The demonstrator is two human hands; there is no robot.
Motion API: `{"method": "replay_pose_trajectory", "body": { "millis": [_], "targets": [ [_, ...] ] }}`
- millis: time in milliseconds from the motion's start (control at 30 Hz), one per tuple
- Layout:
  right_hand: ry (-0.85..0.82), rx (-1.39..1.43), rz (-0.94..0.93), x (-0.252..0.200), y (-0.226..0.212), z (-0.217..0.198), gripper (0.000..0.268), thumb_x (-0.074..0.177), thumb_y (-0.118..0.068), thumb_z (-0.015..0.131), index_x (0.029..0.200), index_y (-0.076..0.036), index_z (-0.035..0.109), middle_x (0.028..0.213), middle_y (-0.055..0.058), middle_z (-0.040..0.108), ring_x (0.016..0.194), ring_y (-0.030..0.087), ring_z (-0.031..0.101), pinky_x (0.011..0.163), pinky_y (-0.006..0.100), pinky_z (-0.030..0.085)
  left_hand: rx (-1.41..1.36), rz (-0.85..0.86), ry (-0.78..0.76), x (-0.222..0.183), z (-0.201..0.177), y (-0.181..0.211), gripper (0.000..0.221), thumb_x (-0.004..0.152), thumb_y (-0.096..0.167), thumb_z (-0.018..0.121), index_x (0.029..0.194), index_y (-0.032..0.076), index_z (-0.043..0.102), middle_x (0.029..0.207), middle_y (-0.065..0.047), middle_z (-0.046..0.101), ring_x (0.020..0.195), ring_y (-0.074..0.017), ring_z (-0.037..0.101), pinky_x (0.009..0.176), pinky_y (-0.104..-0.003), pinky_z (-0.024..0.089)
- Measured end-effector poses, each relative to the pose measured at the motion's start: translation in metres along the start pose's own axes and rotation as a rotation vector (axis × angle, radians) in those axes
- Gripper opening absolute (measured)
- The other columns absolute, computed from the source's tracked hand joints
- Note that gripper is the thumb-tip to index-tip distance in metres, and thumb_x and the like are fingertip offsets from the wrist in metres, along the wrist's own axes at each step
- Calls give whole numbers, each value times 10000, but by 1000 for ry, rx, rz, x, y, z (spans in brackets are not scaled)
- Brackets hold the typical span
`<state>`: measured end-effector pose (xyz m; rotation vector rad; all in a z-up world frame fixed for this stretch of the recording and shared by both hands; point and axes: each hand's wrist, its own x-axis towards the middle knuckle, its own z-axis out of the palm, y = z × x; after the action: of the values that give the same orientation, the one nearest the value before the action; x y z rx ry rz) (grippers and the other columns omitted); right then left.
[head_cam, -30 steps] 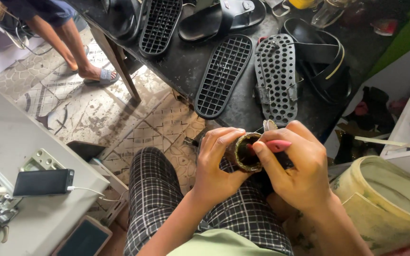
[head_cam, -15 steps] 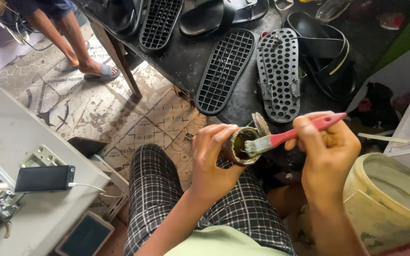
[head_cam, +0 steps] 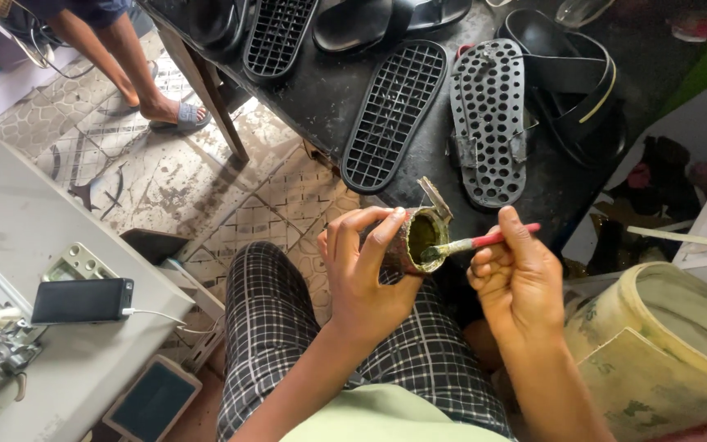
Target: Applying adhesive to the grid of a rubber shoe sole using a brush.
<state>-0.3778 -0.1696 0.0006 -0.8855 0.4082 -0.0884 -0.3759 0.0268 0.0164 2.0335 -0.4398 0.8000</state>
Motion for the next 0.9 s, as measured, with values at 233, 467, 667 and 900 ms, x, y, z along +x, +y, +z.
{"method": "replay_pose_trajectory", "body": {
  "millis": [233,467,667,900],
  "targets": [
    [136,201,311,0,19,-6,295,984,-314,723,757,-134,666,635,5,681,524,85,603,472,198,451,63,19,56,-1,0,-3,666,725,187,899,1320,148,600,1256,-45,589,1203,-244,557,1025,-430,362],
    [-27,213,164,-28,-46,46,328,969,-336,727,764,-96,636,631,17,640,557,132,616,560,259,532,60,10,48,-4,2,-4,659,726,170,893,1320,154,610,1248,-39,608,1194,-236,568,1023,-419,374],
    [-217,-454,-689,-44,-58,54,129,1098,-83,720,1034,4,649,839,65,658,652,112,580,623,236,460,-36,-30,15,-2,-1,-2,663,738,192,908,1316,132,590,1255,-61,617,1184,-252,586,995,-416,401],
    [-492,-1203,-918,-46,-58,80,127,857,-40,780,959,-12,709,837,63,678,728,152,598,661,282,467,-121,-4,13,-1,-2,0,663,740,182,915,1314,116,589,1265,-74,632,1168,-267,621,1001,-414,458]
  ]
}}
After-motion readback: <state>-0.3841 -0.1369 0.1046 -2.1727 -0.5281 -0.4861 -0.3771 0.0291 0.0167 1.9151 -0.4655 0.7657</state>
